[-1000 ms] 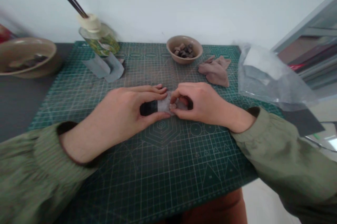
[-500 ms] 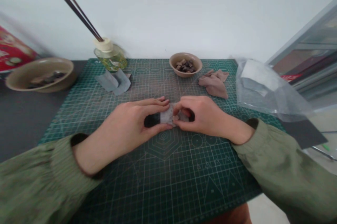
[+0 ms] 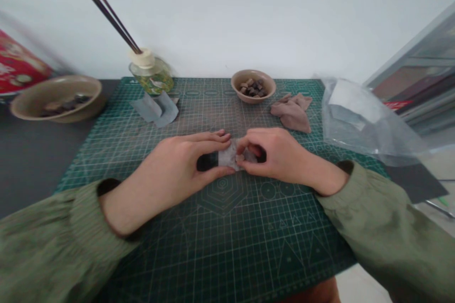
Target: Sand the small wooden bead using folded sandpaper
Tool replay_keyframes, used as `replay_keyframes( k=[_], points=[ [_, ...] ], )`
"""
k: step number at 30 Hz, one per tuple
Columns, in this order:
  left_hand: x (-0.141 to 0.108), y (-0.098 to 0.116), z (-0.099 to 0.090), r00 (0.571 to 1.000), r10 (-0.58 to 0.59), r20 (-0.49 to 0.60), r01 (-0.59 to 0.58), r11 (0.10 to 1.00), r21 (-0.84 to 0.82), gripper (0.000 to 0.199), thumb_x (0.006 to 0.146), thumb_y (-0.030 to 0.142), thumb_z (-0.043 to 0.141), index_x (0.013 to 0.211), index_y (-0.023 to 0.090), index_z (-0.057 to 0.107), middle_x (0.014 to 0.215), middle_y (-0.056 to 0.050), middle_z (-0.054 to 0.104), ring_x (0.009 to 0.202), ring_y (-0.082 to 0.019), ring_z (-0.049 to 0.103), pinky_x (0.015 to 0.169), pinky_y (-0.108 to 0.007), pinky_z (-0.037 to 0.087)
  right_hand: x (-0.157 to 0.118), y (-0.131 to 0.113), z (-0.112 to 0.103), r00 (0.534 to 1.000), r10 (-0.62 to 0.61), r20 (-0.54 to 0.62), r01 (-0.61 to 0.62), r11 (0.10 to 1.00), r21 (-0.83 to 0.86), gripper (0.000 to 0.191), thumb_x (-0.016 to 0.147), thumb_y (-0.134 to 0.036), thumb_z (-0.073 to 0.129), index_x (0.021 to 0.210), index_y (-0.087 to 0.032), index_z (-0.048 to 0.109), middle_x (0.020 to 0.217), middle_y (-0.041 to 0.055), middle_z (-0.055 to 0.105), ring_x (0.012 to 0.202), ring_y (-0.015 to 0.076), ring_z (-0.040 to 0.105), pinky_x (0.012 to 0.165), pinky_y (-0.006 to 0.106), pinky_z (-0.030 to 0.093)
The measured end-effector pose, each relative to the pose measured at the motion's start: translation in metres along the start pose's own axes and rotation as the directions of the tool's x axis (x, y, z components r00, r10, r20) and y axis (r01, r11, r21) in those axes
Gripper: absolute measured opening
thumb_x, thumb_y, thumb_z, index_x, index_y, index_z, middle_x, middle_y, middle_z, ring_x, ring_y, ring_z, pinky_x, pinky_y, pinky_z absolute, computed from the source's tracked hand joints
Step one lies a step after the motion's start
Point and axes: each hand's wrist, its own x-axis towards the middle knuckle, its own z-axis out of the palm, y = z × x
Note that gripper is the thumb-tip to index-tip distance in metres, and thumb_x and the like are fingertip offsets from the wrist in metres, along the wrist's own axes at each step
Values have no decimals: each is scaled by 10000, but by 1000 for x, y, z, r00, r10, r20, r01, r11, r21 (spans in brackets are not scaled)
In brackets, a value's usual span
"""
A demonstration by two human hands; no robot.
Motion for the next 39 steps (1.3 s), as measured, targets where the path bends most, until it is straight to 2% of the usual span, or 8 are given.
replay_keyframes(
  k=[5, 13, 17, 21, 28, 34, 37, 39],
  points=[
    [1, 1, -1, 1000, -11, 12, 11, 1000, 3, 601, 1050, 714, 759, 1438, 265, 858, 1500, -76, 829, 1399, -380, 804, 1246, -610, 658, 5, 2, -1, 998, 54, -33, -56, 997, -44, 146, 960, -248, 876, 1057, -143, 845, 810, -23, 642, 726, 145, 578, 722, 304, 391],
    [1, 2, -1, 1000, -1, 3, 1, 1000, -25, 604, 1053, 719, 752, 1426, 257, 863, 1496, -90, 832, 1415, -397, 793, 1247, -654, 647, 3, -1, 0, 1000, 4, 23, -5, 1000, 14, 91, 964, -211, 829, 1036, -156, 827, 823, -26, 649, 706, 131, 551, 725, 297, 388],
    [0, 0, 0, 1000, 2, 5, -2, 1000, -8, 609, 1054, 719, 751, 1435, 255, 854, 1495, -94, 833, 1402, -390, 800, 1225, -634, 662, 2, 1, -1, 999, 40, -7, -40, 999, -26, 119, 986, -260, 840, 1055, -164, 827, 840, -15, 669, 722, 144, 567, 726, 305, 385],
    [0, 1, -2, 1000, -3, 9, 3, 1000, 1, 600, 1062, 731, 731, 1429, 272, 851, 1504, -97, 831, 1411, -388, 791, 1227, -626, 650, 7, 1, 4, 1000, 5, -16, -5, 1000, -23, 133, 959, -230, 852, 1065, -153, 833, 853, -8, 682, 752, 154, 584, 777, 312, 415],
    [7, 6, -5, 991, 123, 52, -124, 992, 2, 541, 1138, 486, 681, 1605, 214, 678, 1537, -159, 770, 1484, -384, 687, 1273, -598, 576, 4, -1, 2, 1000, 0, 18, 0, 1000, 10, 117, 970, -243, 854, 1037, -153, 822, 849, -15, 660, 742, 146, 569, 743, 301, 386],
    [6, 0, -11, 984, -72, -161, 106, 970, 218, 594, 1172, 430, 511, 1711, 180, 509, 1715, -205, 612, 1635, -462, 543, 1386, -706, 419, 4, -3, -1, 999, 30, 28, -30, 1000, 2, 109, 964, -225, 861, 1035, -148, 830, 826, -20, 658, 720, 138, 568, 750, 300, 400],
    [7, 2, -16, 984, -59, -165, 95, 970, 222, 592, 1163, 432, 534, 1684, 152, 519, 1705, -207, 610, 1608, -465, 564, 1379, -696, 425, 5, -5, -1, 999, 35, 27, -36, 999, 10, 119, 961, -225, 865, 1041, -141, 840, 825, -18, 660, 708, 135, 567, 737, 298, 399],
    [7, 3, -16, 993, 5, -120, 15, 986, 165, 514, 1153, 443, 579, 1597, 187, 613, 1625, -173, 682, 1535, -426, 630, 1343, -658, 477, 4, -5, 0, 999, 37, 25, -37, 999, 9, 116, 960, -223, 863, 1043, -145, 845, 823, -17, 664, 701, 135, 565, 730, 299, 397]
  ],
)
